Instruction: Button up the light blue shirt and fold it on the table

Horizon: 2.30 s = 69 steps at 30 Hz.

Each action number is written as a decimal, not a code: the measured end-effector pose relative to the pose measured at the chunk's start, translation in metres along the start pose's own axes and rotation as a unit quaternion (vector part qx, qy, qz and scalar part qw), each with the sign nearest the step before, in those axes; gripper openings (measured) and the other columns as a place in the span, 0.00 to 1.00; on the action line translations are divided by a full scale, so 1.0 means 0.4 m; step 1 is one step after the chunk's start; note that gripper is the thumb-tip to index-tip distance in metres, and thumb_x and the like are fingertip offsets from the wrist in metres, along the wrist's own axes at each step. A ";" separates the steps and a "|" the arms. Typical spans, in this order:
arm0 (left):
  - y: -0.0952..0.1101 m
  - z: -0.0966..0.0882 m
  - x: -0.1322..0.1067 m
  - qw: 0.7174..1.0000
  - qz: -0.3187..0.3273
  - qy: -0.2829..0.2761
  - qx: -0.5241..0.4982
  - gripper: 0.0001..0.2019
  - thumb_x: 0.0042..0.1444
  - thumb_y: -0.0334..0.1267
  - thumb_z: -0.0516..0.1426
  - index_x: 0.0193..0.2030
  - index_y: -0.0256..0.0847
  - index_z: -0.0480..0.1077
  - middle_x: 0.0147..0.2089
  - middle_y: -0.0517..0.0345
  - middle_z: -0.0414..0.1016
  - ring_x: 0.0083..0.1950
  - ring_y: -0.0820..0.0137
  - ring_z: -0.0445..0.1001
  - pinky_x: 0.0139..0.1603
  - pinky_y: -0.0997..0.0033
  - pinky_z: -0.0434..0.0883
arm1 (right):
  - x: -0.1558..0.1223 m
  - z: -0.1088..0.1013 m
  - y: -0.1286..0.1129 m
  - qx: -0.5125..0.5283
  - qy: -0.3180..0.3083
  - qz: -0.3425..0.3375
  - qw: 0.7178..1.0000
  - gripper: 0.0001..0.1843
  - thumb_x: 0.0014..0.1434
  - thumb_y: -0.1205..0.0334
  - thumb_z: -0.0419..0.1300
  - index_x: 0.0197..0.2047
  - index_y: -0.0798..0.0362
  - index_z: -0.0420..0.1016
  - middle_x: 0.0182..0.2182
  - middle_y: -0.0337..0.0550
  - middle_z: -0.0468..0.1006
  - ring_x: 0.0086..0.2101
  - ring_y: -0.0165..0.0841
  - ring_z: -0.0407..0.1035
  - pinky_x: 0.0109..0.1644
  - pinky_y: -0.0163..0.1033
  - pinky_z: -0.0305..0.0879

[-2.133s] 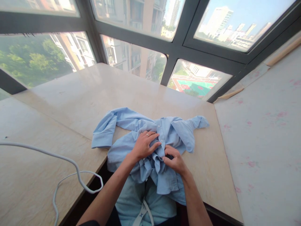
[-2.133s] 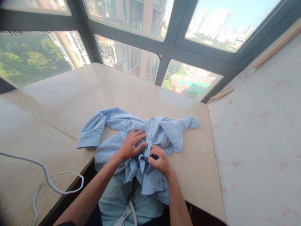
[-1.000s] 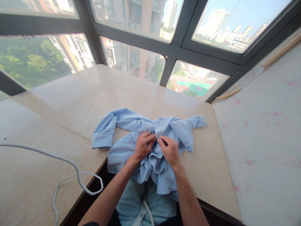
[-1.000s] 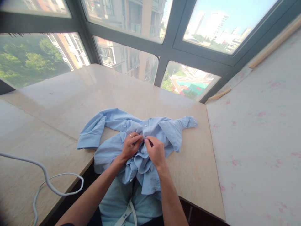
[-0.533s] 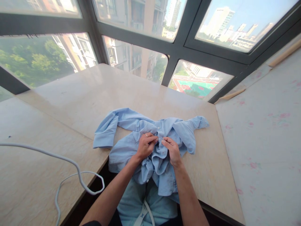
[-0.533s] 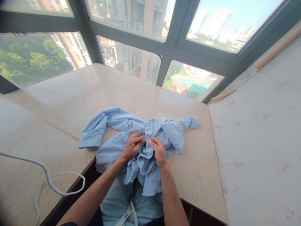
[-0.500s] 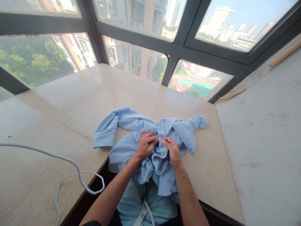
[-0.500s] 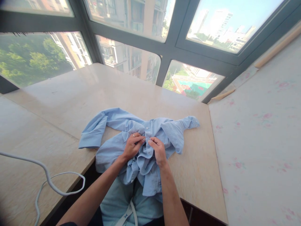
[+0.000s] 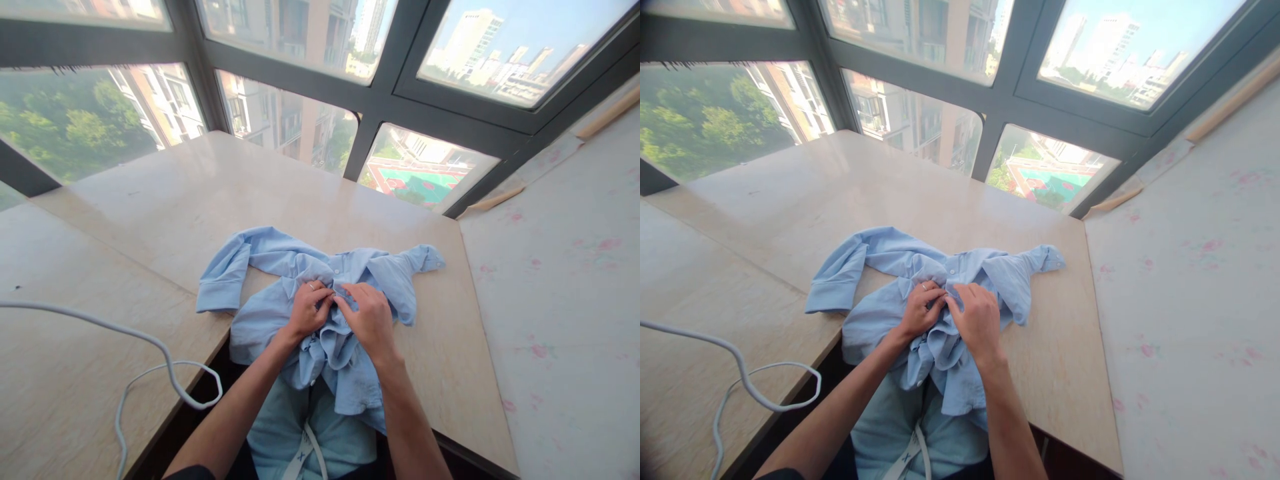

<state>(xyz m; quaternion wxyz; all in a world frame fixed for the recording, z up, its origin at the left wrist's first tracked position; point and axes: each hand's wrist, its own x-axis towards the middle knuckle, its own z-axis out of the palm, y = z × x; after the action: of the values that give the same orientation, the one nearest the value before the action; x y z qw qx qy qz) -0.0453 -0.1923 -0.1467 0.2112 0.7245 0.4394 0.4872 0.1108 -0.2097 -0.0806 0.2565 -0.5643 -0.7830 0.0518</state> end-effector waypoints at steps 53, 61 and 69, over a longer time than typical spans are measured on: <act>0.005 -0.010 0.004 0.995 -0.083 -0.033 -0.039 0.11 0.64 0.38 0.54 0.34 0.39 0.74 0.33 0.55 0.72 0.37 0.66 0.71 0.41 0.66 0.65 | -0.001 0.077 0.099 0.348 -0.098 0.054 0.931 0.13 0.63 0.53 0.58 0.34 0.53 0.76 0.30 0.40 0.77 0.32 0.34 0.69 0.38 0.36 0.64; 0.008 -0.010 0.002 0.995 -0.086 -0.031 -0.042 0.12 0.65 0.39 0.53 0.34 0.39 0.75 0.33 0.55 0.73 0.37 0.67 0.70 0.41 0.67 0.65 | -0.002 0.076 0.101 0.352 -0.098 0.059 0.929 0.12 0.63 0.54 0.58 0.34 0.52 0.75 0.29 0.39 0.74 0.31 0.32 0.67 0.37 0.35 0.62; 0.008 -0.015 0.000 0.997 -0.064 -0.044 -0.021 0.11 0.61 0.45 0.59 0.38 0.38 0.75 0.36 0.53 0.75 0.40 0.65 0.73 0.44 0.65 0.65 | -0.002 0.075 0.105 0.380 -0.104 0.063 0.917 0.13 0.63 0.53 0.57 0.34 0.53 0.74 0.29 0.39 0.74 0.31 0.32 0.67 0.37 0.35 0.63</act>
<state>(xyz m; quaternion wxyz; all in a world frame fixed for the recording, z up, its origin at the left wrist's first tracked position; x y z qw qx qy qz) -0.0492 -0.1947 -0.1419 0.2767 0.7109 0.4648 0.4494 0.1331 -0.1891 -0.1221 0.3647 -0.4637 -0.6896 0.4201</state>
